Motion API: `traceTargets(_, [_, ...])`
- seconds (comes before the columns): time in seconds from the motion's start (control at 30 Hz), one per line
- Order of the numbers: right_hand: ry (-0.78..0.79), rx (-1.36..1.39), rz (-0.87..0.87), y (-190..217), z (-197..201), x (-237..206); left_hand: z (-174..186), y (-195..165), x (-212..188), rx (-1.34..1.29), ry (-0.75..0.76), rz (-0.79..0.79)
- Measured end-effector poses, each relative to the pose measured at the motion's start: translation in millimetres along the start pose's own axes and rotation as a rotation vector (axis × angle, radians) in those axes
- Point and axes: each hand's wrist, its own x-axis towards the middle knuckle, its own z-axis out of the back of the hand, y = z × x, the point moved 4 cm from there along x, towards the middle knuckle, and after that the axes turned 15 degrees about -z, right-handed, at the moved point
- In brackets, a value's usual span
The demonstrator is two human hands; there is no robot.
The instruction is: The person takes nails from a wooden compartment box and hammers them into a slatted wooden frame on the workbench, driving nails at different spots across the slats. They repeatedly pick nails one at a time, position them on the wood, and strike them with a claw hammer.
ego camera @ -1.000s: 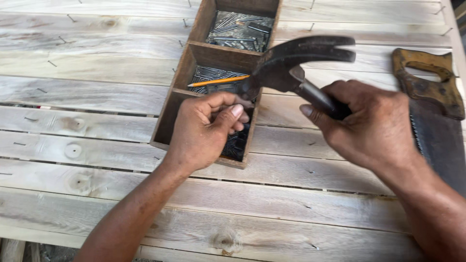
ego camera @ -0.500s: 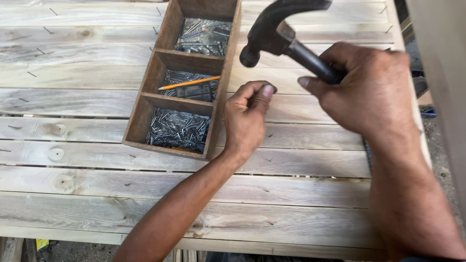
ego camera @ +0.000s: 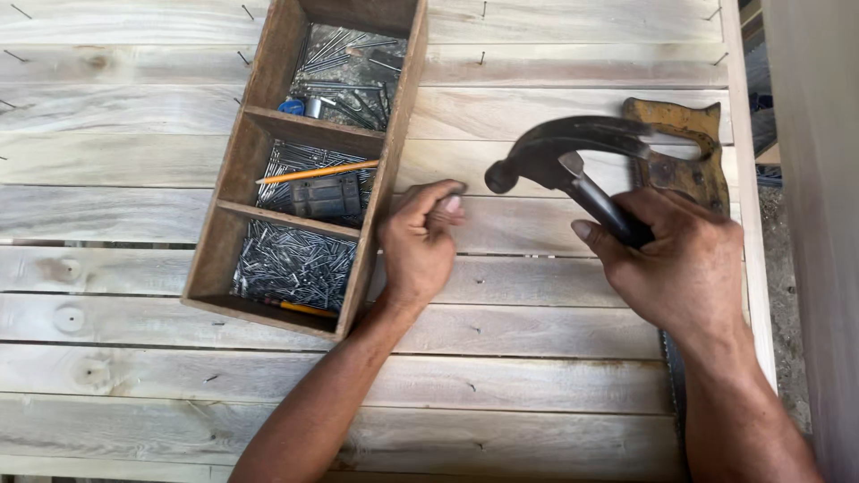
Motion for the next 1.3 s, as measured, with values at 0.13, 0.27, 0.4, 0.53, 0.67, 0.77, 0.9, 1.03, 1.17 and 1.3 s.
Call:
traceTargets(0.13, [0.035,0.041,-0.045,-5,-21,5,3,6,7,-0.017,0.019,-0.040])
traceTargets(0.27, [0.064,0.106,-0.071,-1,-30,0,-2,12,2,-0.017,0.076,0.031])
traceTargets(0.4, [0.044,0.100,-0.042,5,-27,-4,-5,9,1,0.051,0.144,0.017])
traceTargets(0.53, [0.023,0.065,-0.041,10,-18,-5,-4,3,5,0.048,0.167,-0.002])
traceTargets(0.67, [0.004,0.024,-0.023,10,-10,-10,-5,5,7,0.203,0.273,-0.019])
traceTargets(0.77, [0.022,0.011,-0.023,8,-11,-15,-8,5,6,0.281,0.341,-0.115])
traceTargets(0.9, [0.054,0.006,-0.043,7,-14,-19,-11,8,7,0.280,0.390,-0.026])
traceTargets(1.03, [0.066,0.003,-0.060,11,-14,-20,-10,3,8,0.295,0.383,-0.054])
traceTargets(1.17, [0.033,-0.004,-0.026,16,-8,-21,-12,-2,5,0.286,0.389,-0.128])
traceTargets(1.3, [-0.003,-0.064,-0.006,14,-6,-25,-12,3,3,0.284,0.406,-0.128])
